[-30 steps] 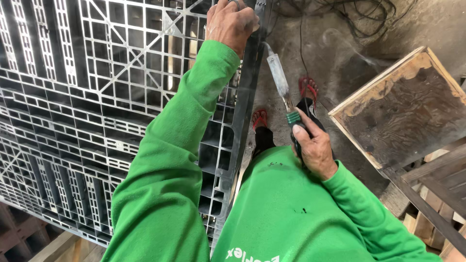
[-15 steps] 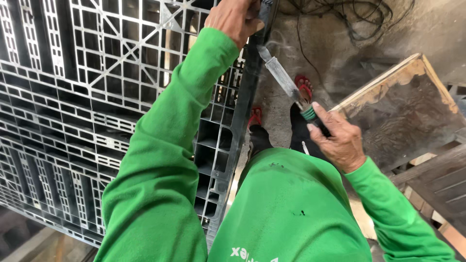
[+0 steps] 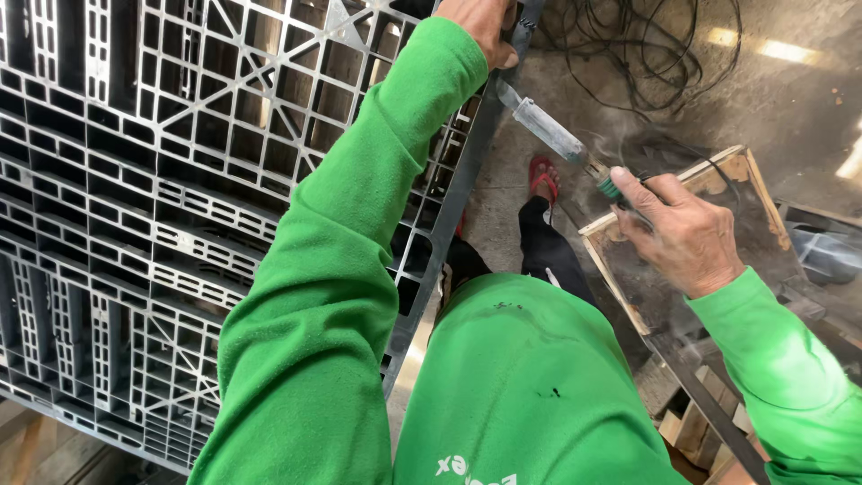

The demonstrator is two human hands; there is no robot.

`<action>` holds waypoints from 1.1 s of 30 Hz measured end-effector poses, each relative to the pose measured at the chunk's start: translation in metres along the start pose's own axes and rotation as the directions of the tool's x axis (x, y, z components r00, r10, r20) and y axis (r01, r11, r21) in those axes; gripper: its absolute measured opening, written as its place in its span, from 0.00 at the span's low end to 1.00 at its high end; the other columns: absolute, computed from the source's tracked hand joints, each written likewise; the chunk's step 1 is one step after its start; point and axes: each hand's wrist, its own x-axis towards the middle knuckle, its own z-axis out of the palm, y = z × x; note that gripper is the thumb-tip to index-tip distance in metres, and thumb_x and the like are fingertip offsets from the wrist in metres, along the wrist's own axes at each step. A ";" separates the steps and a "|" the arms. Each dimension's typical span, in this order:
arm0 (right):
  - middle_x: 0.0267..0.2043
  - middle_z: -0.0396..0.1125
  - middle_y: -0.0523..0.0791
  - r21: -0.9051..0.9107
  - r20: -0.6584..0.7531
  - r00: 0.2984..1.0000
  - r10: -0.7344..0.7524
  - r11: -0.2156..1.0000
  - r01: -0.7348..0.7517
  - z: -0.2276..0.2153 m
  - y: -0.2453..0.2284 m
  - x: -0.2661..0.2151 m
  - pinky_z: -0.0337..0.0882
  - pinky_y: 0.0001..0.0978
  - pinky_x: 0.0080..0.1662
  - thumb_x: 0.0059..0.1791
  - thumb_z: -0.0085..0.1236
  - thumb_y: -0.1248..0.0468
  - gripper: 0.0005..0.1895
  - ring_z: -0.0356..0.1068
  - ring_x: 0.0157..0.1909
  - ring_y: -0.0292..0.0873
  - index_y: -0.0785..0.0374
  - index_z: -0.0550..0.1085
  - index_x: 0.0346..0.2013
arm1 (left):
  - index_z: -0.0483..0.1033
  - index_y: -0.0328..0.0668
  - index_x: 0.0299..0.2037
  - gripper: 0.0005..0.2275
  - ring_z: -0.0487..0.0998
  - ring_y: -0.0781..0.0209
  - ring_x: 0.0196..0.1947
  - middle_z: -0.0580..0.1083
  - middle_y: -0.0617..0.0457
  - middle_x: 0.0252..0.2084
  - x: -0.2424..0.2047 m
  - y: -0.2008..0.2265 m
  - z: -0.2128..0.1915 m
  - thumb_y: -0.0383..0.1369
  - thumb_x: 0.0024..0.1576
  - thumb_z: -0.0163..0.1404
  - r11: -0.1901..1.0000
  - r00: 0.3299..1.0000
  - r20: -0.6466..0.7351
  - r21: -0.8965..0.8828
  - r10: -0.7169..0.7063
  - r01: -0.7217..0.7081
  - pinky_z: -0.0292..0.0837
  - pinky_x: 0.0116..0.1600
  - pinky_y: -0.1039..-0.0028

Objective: The person uses a soldering iron to melt and fuse sections of a large black plastic crate, then uses a red heat gun to smooth and blend the melted areas. The person works along the crate's grid structure, applying heat and manipulating the softened plastic to create a continuous seam.

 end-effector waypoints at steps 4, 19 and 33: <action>0.39 0.67 0.45 -0.049 0.083 0.996 0.012 0.999 -0.008 -0.003 0.003 0.003 0.72 0.41 0.33 0.50 0.66 0.59 0.33 0.70 0.31 0.48 0.47 0.68 0.70 | 0.73 0.37 0.37 0.19 0.80 0.43 0.37 0.77 0.44 0.32 -0.010 0.008 -0.004 0.36 0.45 0.70 0.999 0.998 -0.062 -0.024 0.021 -0.022 0.74 0.40 0.57; 0.32 0.64 0.47 0.024 0.169 0.969 -0.180 0.984 0.179 -0.031 0.038 0.030 0.70 0.47 0.33 0.51 0.62 0.57 0.38 0.68 0.27 0.54 0.52 0.62 0.75 | 0.72 0.41 0.37 0.17 0.80 0.42 0.41 0.77 0.47 0.37 -0.018 0.038 -0.010 0.31 0.43 0.69 0.977 0.972 -0.103 -0.018 -0.211 0.210 0.74 0.43 0.54; 0.34 0.65 0.48 -0.082 0.148 0.979 -0.139 0.985 0.152 -0.029 0.040 0.022 0.70 0.47 0.33 0.49 0.64 0.59 0.40 0.69 0.30 0.53 0.56 0.61 0.75 | 0.77 0.45 0.37 0.12 0.80 0.47 0.39 0.78 0.52 0.40 -0.016 0.028 0.006 0.33 0.47 0.67 0.986 0.981 -0.105 0.022 -0.164 0.167 0.78 0.44 0.55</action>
